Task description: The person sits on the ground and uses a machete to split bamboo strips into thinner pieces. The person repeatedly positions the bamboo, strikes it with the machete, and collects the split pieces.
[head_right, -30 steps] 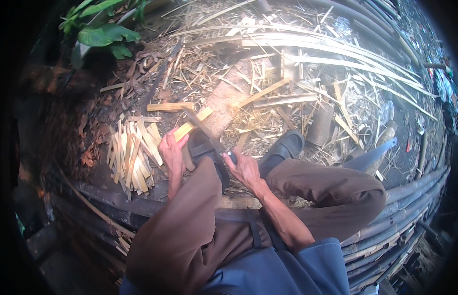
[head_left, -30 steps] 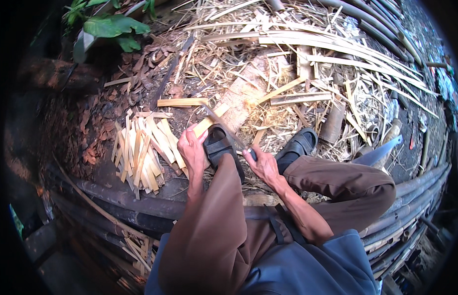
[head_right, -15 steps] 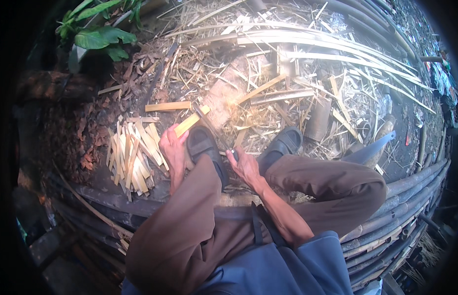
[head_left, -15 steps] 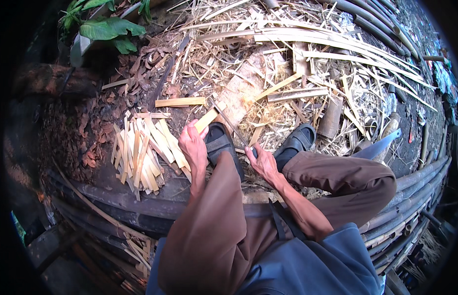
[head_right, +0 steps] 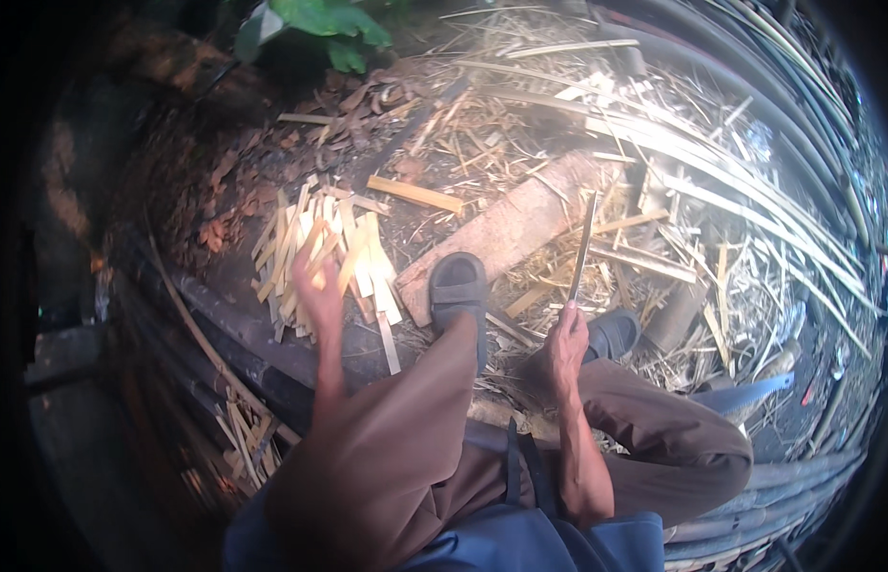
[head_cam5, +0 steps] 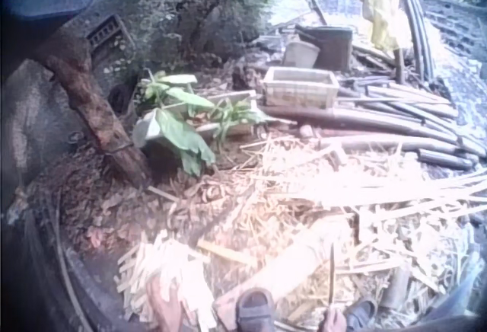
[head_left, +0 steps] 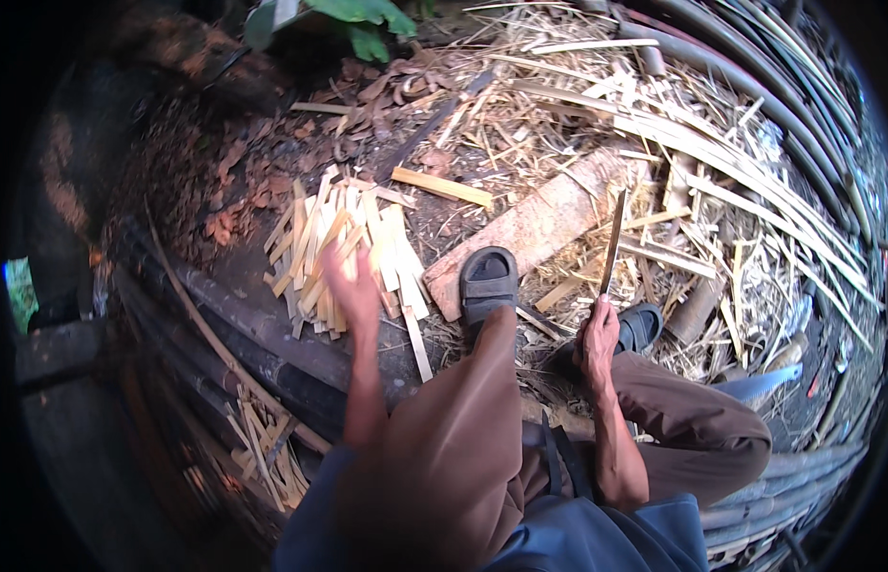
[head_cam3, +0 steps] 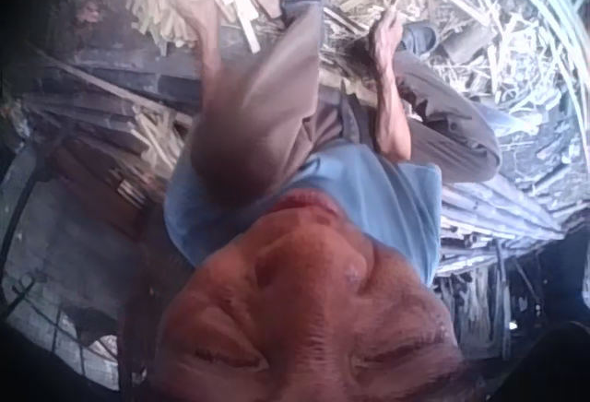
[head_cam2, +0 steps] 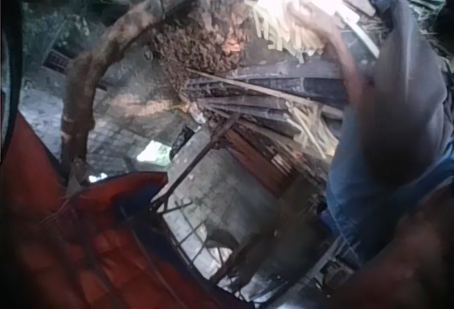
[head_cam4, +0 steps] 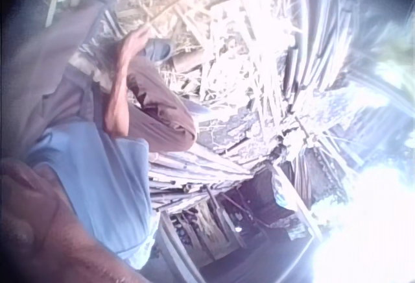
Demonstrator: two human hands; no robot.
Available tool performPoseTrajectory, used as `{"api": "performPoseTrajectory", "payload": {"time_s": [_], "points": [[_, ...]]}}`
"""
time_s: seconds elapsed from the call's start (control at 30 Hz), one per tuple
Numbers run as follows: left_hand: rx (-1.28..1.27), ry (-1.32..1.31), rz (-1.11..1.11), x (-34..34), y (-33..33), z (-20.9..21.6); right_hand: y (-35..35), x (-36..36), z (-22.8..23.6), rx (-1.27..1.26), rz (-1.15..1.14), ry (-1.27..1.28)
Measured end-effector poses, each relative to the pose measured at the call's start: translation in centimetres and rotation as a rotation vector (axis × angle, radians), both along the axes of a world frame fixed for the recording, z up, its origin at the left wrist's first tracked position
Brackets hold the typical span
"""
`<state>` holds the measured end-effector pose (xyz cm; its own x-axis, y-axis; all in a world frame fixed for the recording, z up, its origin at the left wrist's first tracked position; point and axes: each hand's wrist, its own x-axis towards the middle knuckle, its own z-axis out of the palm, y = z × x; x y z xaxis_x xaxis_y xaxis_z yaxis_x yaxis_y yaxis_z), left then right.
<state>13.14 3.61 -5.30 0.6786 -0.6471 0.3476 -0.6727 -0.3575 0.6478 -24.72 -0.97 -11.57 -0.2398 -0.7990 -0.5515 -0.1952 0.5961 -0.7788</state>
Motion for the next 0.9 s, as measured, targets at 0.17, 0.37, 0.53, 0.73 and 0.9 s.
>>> {"api": "performPoseTrajectory", "payload": {"time_s": [0.17, 0.37, 0.53, 0.73, 0.9], "points": [[0.153, -0.059, -0.375, -1.3, -11.9, -5.3, 1.8, 2.0, -2.8, -0.054, 0.116, -0.101], [0.680, 0.141, -0.215, 0.1, -18.6, -12.0, 2.5, 1.7, -3.0, -0.015, 0.218, -0.031], [0.533, 0.258, -0.030, -1.5, -18.1, -10.8, 2.3, 0.8, -3.4, 0.019, 0.247, 0.032], [-0.119, 0.487, -0.131, -5.6, -15.9, -4.1, 1.7, 1.1, -1.6, 0.126, 0.279, 0.026], [-0.262, 0.542, -0.099, -4.5, -16.5, -4.0, 1.6, 1.6, -0.7, 0.062, 0.292, 0.049]]}}
